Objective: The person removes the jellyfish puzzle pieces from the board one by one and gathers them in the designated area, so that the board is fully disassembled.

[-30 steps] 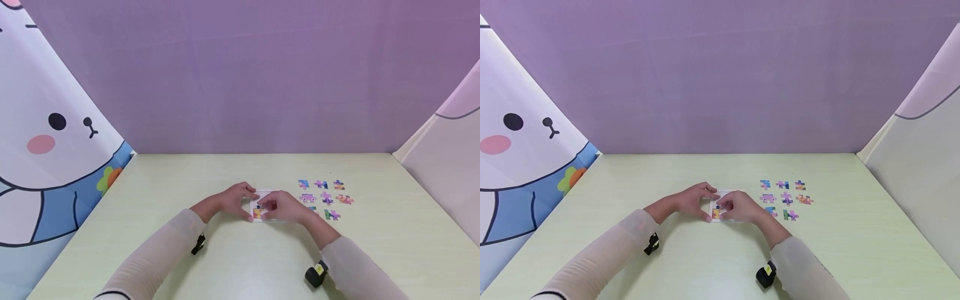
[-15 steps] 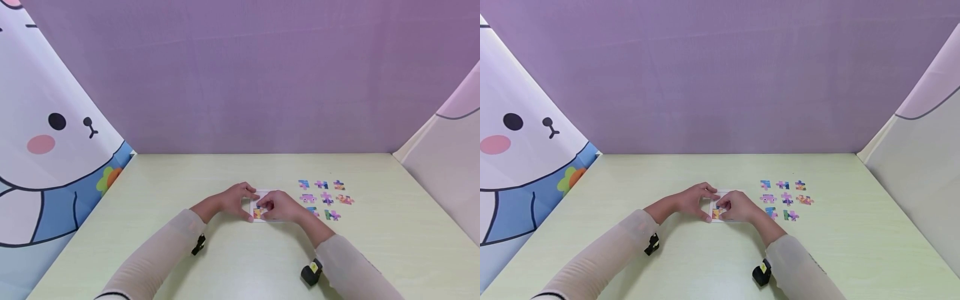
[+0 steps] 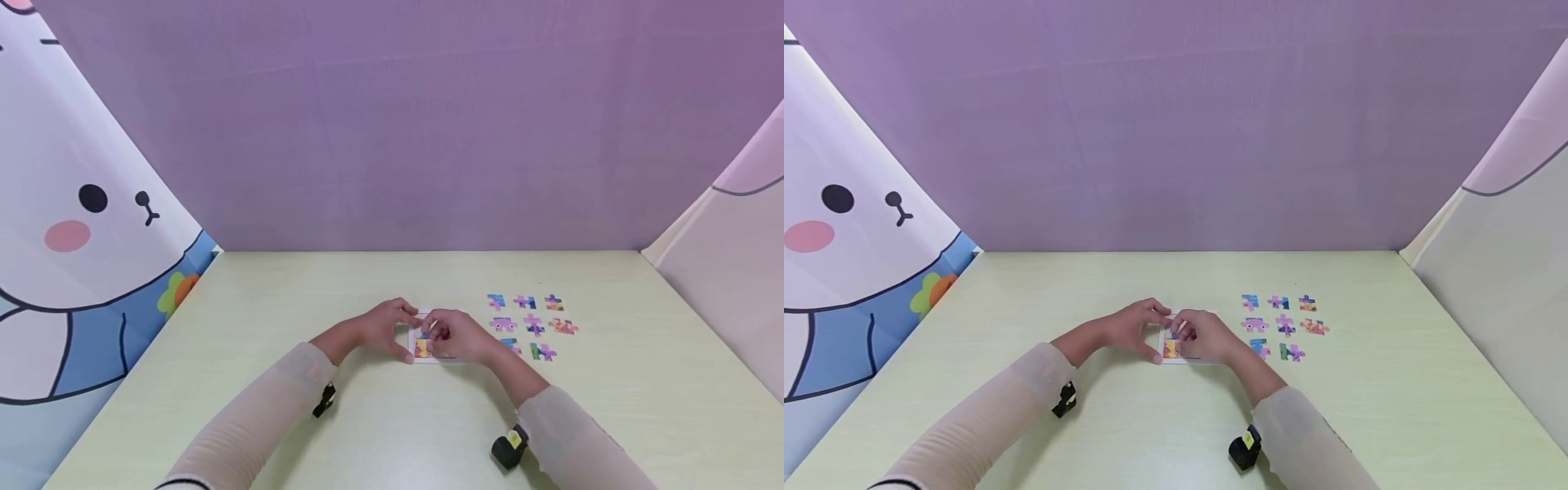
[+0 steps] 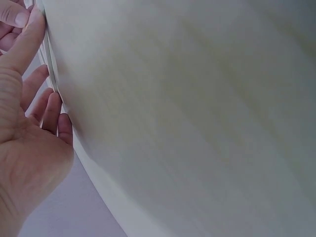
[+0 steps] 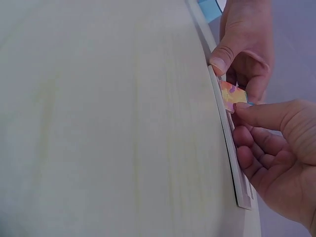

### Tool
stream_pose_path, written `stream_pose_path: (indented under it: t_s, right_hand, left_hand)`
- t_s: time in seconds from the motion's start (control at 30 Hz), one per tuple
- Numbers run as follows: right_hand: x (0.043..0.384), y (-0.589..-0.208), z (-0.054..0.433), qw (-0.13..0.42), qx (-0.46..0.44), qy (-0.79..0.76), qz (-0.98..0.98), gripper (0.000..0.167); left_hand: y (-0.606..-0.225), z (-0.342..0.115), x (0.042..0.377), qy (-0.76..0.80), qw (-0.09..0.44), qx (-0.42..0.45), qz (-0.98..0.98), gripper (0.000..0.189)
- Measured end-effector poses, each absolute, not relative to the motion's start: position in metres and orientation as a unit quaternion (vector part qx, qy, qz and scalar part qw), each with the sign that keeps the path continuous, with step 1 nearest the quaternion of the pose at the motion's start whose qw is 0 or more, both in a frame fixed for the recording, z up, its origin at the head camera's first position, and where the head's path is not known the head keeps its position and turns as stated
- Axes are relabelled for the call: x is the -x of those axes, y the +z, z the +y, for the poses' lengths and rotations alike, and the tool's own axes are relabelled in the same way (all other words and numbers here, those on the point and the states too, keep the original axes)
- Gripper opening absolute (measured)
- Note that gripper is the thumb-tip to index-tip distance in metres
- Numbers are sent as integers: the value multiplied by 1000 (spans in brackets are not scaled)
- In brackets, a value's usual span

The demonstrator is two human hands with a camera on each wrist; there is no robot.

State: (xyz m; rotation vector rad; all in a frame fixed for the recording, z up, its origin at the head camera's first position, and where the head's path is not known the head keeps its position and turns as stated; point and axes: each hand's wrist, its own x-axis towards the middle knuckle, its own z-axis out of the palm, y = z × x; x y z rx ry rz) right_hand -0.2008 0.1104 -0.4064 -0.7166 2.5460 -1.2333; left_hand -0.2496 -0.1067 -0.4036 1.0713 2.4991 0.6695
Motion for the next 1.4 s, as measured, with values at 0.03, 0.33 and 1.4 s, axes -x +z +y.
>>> stream_pose_path:
  t_s: [0.03,0.33,1.4]
  right_hand:
    - [201,-406,111,110,245,-423,865,21]
    - [198,-405,123,98,219,-444,863,19]
    - [177,-393,165,81,181,-503,841,19]
  left_hand:
    - [-404,-106,250,236,170,-377,879,68]
    - [-403,-105,251,234,164,-378,881,71]
    - [-402,-102,252,246,171,-355,885,71]
